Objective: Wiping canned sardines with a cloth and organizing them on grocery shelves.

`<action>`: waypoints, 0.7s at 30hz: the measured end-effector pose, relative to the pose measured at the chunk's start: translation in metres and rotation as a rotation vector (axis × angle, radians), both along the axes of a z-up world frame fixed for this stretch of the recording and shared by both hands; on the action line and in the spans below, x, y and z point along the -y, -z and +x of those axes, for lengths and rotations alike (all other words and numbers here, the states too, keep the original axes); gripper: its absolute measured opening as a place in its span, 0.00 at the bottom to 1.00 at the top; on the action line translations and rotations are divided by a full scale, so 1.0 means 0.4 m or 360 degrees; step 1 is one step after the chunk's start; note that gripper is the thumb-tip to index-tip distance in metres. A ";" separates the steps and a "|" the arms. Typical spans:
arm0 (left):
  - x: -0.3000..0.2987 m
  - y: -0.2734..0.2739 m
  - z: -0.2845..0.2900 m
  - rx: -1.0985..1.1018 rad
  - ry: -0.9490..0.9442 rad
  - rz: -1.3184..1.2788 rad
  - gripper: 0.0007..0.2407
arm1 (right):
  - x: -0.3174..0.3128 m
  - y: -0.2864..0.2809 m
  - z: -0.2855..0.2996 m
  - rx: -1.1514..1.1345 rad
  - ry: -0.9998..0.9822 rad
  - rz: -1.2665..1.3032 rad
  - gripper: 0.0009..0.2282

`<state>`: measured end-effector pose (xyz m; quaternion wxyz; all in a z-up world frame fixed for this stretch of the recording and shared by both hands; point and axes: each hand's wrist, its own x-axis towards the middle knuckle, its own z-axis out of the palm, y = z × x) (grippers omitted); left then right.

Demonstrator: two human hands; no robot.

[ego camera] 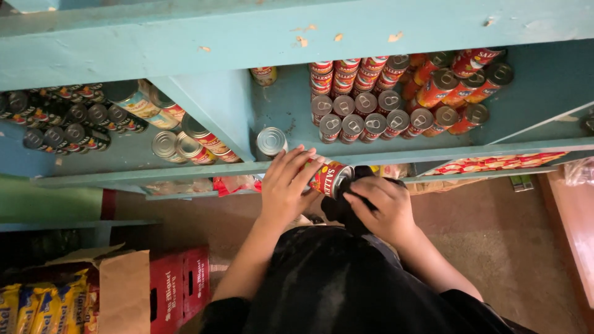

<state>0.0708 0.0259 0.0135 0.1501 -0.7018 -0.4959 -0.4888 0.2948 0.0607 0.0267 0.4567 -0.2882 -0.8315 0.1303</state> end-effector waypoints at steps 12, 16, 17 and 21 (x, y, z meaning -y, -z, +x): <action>0.015 -0.010 0.003 -0.0025 0.0066 0.0014 0.21 | 0.018 -0.016 -0.002 -0.0012 -0.0037 -0.0004 0.05; 0.012 -0.025 0.006 -0.0056 0.0068 0.0073 0.17 | 0.014 0.004 0.003 -0.0012 0.0028 0.0039 0.06; 0.008 -0.031 0.003 -0.0050 0.0094 0.0080 0.16 | 0.015 0.004 0.000 0.0061 0.0033 0.0110 0.06; 0.008 -0.017 0.015 -0.0064 0.0096 0.0044 0.16 | 0.032 -0.004 0.005 0.0015 0.0058 -0.0094 0.06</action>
